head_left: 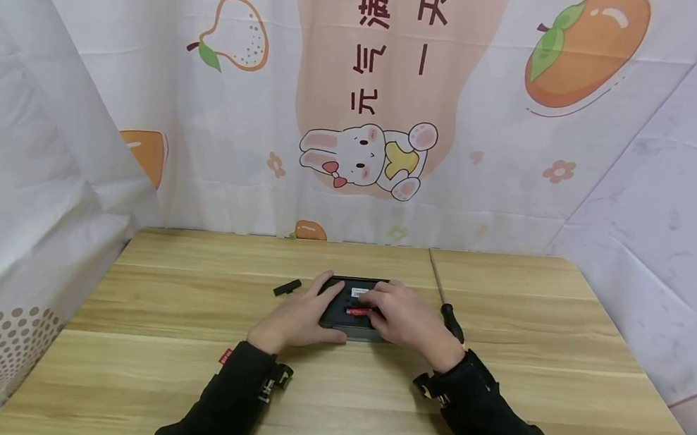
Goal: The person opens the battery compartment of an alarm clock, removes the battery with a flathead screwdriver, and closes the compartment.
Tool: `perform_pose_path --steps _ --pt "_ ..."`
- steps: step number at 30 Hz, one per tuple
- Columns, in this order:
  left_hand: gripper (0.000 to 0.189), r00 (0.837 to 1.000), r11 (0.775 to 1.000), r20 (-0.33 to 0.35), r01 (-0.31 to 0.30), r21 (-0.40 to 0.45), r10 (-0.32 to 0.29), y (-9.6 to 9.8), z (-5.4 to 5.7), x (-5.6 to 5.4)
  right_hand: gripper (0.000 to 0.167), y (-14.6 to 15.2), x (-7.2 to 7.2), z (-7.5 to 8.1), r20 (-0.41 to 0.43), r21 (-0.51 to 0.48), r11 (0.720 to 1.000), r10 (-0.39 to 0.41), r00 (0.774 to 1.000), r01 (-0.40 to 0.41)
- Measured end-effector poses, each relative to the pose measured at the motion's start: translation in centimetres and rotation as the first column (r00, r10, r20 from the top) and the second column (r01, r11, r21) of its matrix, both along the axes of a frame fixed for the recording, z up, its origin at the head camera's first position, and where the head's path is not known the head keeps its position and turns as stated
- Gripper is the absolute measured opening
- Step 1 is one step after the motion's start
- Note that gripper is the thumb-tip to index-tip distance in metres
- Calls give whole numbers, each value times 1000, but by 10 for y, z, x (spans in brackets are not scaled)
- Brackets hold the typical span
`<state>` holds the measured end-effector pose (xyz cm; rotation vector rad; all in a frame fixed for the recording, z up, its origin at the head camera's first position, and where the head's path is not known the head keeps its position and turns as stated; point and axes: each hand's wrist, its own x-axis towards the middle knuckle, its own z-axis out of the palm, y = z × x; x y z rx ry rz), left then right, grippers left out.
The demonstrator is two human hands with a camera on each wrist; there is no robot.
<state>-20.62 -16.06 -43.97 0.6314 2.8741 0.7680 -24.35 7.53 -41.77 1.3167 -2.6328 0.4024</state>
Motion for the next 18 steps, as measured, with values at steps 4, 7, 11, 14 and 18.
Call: perform_pose_path --steps 4,7,11,14,18 --pt "93 1000 1000 -2 1 0 -1 0 0 0 21 0 0 0 5 -4 1000 -14 1000 14" --pt "93 1000 1000 -2 1 -2 -1 0 1 0 21 1 0 0 11 -9 1000 -11 1000 11" --pt "93 1000 1000 6 -2 -4 2 1 1 1 20 1 -1 -1 15 -5 1000 -3 1000 3" --pt "93 1000 1000 8 -3 -3 3 1 0 0 20 2 -1 -1 21 -9 1000 4 1000 -4" --pt "93 1000 1000 -1 1 -3 -1 0 -1 -1 20 3 -2 -2 34 -12 1000 10 999 -10"
